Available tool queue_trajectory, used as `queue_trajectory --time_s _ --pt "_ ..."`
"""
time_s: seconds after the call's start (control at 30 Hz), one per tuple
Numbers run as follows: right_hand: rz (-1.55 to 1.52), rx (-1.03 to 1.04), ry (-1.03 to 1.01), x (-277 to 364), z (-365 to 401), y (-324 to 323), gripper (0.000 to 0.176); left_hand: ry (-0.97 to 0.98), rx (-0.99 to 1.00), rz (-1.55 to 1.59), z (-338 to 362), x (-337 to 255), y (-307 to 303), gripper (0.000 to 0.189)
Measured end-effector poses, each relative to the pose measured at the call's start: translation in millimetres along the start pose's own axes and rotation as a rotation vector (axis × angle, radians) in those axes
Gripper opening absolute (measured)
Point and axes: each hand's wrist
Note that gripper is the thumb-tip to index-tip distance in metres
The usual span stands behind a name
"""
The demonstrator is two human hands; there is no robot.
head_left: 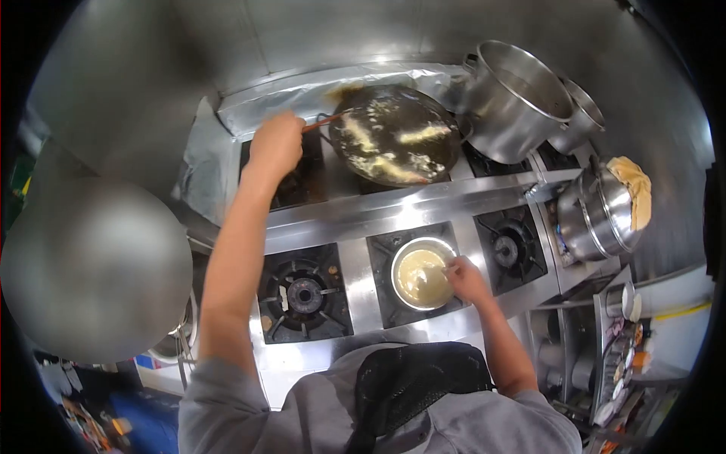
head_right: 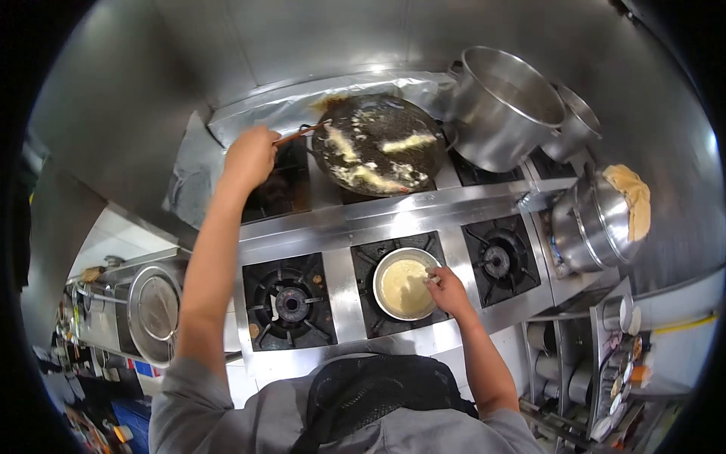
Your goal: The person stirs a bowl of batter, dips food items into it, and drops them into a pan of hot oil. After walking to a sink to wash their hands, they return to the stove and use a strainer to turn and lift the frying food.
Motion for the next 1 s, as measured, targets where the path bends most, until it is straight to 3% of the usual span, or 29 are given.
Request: queue_trajectory --time_s 0.13,0.2,0.3,0.37,0.47,0.6,0.7,0.77,0.83,0.87,0.9,0.93,0.97,1.0 --pt "-0.062 0.043 -0.011 -4.7 -3.6 13.2 0.030 -0.068 -0.316 0.331 90.7 -26.9 -50.8 0.016" --pt "-0.178 0.107 0.004 -1.7 -7.0 18.4 0.032 -0.157 -0.350 0.218 121.2 -36.9 -76.7 0.017" --pt "-0.216 0.185 -0.144 -20.6 -27.6 42.3 0.036 -0.156 -0.311 -0.016 140.5 -29.5 -94.8 0.021" --pt "-0.224 0.236 -0.170 -5.6 -28.8 44.7 0.037 -0.137 -0.059 -0.166 135.9 -15.0 -85.1 0.019" --pt "-0.239 0.282 -0.226 5.4 -37.0 53.0 0.039 -0.147 0.087 -0.255 149.8 -31.2 -114.9 0.016" --pt "-0.238 0.277 -0.262 29.2 -39.2 53.8 0.032 -0.161 -0.165 -0.284 202.2 -42.8 -211.2 0.019" --pt "-0.200 0.284 -0.264 30.5 -43.7 56.7 0.031 -0.196 -0.323 -0.524 236.4 -55.0 -311.3 0.036" --pt "-0.230 0.228 -0.329 33.0 -41.3 61.3 0.031 -0.026 -0.556 -0.535 263.3 -51.4 -376.8 0.031" --pt "-0.171 0.255 -0.304 50.1 -31.3 49.4 0.029 -0.354 -0.161 -0.287 290.4 -85.3 -467.1 0.046" --pt "-0.161 0.182 -0.284 49.3 -25.1 50.6 0.029 -0.340 -0.496 -0.368 310.9 -8.8 -472.6 0.031" --pt "-0.119 0.124 -0.336 41.9 -25.7 50.3 0.030 -0.340 -0.423 -0.227 350.4 45.3 -509.6 0.037" --pt "-0.139 0.207 -0.229 58.3 -18.1 36.8 0.029 -0.109 -0.242 -0.527 367.7 50.8 -522.0 0.040" --pt "-0.193 0.210 -0.191 52.1 -18.6 37.3 0.030 -0.460 -0.345 -0.320 370.1 55.8 -515.1 0.042" --pt "-0.264 0.178 -0.221 36.8 -21.9 43.0 0.031 -0.497 -0.315 -0.256 380.5 89.7 -517.9 0.041"
Point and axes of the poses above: each hand's wrist, its own z-axis away from the middle knuckle, its own y-axis out of the palm, x = y × z, and after that the axes turned 11 degrees about z, right-handed
